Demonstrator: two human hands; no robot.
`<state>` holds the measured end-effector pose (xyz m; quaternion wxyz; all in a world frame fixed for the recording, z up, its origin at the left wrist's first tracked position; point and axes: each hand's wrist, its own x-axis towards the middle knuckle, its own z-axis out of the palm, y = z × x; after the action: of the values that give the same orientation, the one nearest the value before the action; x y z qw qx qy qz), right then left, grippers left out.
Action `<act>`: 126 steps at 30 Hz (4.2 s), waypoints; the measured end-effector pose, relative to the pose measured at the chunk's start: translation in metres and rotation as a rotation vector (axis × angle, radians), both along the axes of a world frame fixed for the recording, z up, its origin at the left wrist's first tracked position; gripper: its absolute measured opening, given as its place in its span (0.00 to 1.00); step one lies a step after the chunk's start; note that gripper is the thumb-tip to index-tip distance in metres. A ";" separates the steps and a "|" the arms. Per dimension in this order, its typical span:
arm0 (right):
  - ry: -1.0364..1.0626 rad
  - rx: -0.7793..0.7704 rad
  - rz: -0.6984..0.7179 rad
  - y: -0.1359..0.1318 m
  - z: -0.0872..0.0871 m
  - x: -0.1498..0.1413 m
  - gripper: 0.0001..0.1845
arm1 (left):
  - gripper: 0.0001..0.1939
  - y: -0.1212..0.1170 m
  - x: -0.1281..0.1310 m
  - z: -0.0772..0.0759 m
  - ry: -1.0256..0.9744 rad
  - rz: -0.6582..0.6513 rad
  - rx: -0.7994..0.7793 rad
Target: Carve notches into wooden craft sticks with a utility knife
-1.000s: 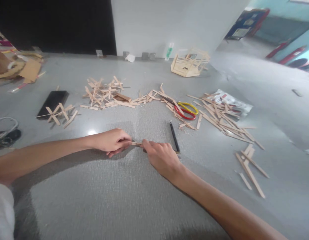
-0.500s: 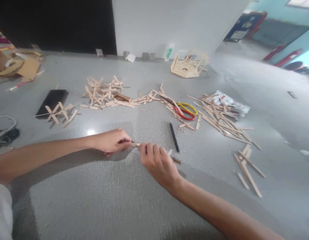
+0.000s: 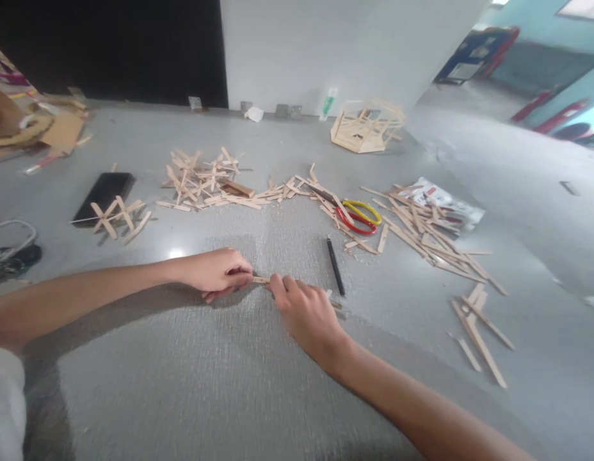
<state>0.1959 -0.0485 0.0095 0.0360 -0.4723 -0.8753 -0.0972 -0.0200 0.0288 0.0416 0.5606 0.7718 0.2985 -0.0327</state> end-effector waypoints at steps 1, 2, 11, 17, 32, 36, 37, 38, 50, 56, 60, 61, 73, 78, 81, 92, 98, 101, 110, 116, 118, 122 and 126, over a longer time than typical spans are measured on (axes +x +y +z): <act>-0.004 -0.007 -0.005 0.000 0.000 0.000 0.08 | 0.18 0.000 0.000 0.000 -0.002 -0.004 0.002; -0.008 -0.011 -0.011 -0.001 0.001 -0.001 0.08 | 0.18 0.000 0.000 0.001 -0.002 -0.006 0.008; -0.008 -0.081 -0.038 -0.001 0.005 -0.002 0.09 | 0.17 -0.001 0.002 0.004 0.020 0.002 0.025; -0.019 -0.099 -0.048 -0.001 0.006 -0.003 0.10 | 0.17 -0.001 0.002 0.004 0.024 -0.003 0.048; -0.046 -0.138 -0.063 -0.002 0.009 -0.004 0.09 | 0.19 -0.001 0.000 0.003 0.005 0.007 0.003; -0.029 -0.136 -0.071 -0.002 0.008 -0.004 0.09 | 0.19 -0.001 0.000 0.004 0.018 0.007 0.010; -0.025 -0.131 -0.070 -0.002 0.008 -0.003 0.09 | 0.19 -0.001 0.000 0.004 0.020 0.007 0.013; -0.024 -0.128 -0.068 -0.002 0.008 -0.003 0.09 | 0.18 -0.001 0.000 0.004 0.020 0.005 0.015; -0.164 -0.133 -0.014 0.000 0.014 -0.004 0.09 | 0.16 -0.001 0.001 0.001 0.007 -0.010 0.043; -0.306 -0.103 0.001 -0.001 0.025 -0.007 0.11 | 0.16 -0.002 0.002 0.001 -0.012 -0.014 0.091; -0.322 -0.073 -0.011 -0.005 0.025 -0.009 0.12 | 0.17 -0.003 0.001 0.000 -0.021 -0.013 0.095; -0.322 -0.059 -0.014 -0.006 0.024 -0.010 0.13 | 0.17 -0.003 0.001 0.000 -0.026 -0.014 0.091; -0.355 0.065 -0.157 -0.014 0.019 -0.020 0.14 | 0.18 -0.003 0.002 0.002 -0.020 -0.018 0.101; -0.266 -0.135 -0.113 -0.005 0.019 -0.009 0.10 | 0.18 -0.005 0.001 0.001 -0.028 -0.001 0.124; -0.176 -0.235 -0.057 0.003 0.017 -0.002 0.10 | 0.18 -0.005 0.000 0.000 -0.025 -0.004 0.122; -0.007 -0.342 -0.044 0.012 0.016 0.007 0.11 | 0.18 -0.005 -0.001 0.000 -0.027 0.010 0.056; 0.018 -0.338 -0.013 0.020 0.011 0.011 0.11 | 0.18 -0.003 0.000 0.000 -0.021 0.024 0.014; 0.036 -0.300 0.002 0.020 0.007 0.012 0.11 | 0.18 -0.003 0.001 0.000 -0.020 0.022 0.008; -0.112 0.203 -0.025 -0.004 0.009 -0.002 0.18 | 0.16 -0.001 0.001 0.002 -0.019 -0.012 0.063; -0.172 0.334 -0.101 -0.017 0.017 -0.004 0.15 | 0.15 -0.002 0.002 0.001 0.012 0.032 0.052; -0.140 0.273 -0.109 -0.016 0.016 -0.002 0.14 | 0.15 -0.002 0.002 0.001 0.006 0.021 0.038; -0.049 0.149 -0.004 -0.008 0.009 0.000 0.15 | 0.16 -0.001 0.000 0.002 -0.018 0.000 0.056; -0.033 0.082 0.005 -0.001 0.003 0.000 0.14 | 0.16 -0.001 0.000 0.002 0.000 0.006 0.048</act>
<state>0.1958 -0.0492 0.0120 0.0411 -0.4666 -0.8722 -0.1406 -0.0203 0.0273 0.0434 0.5418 0.7841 0.3016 -0.0238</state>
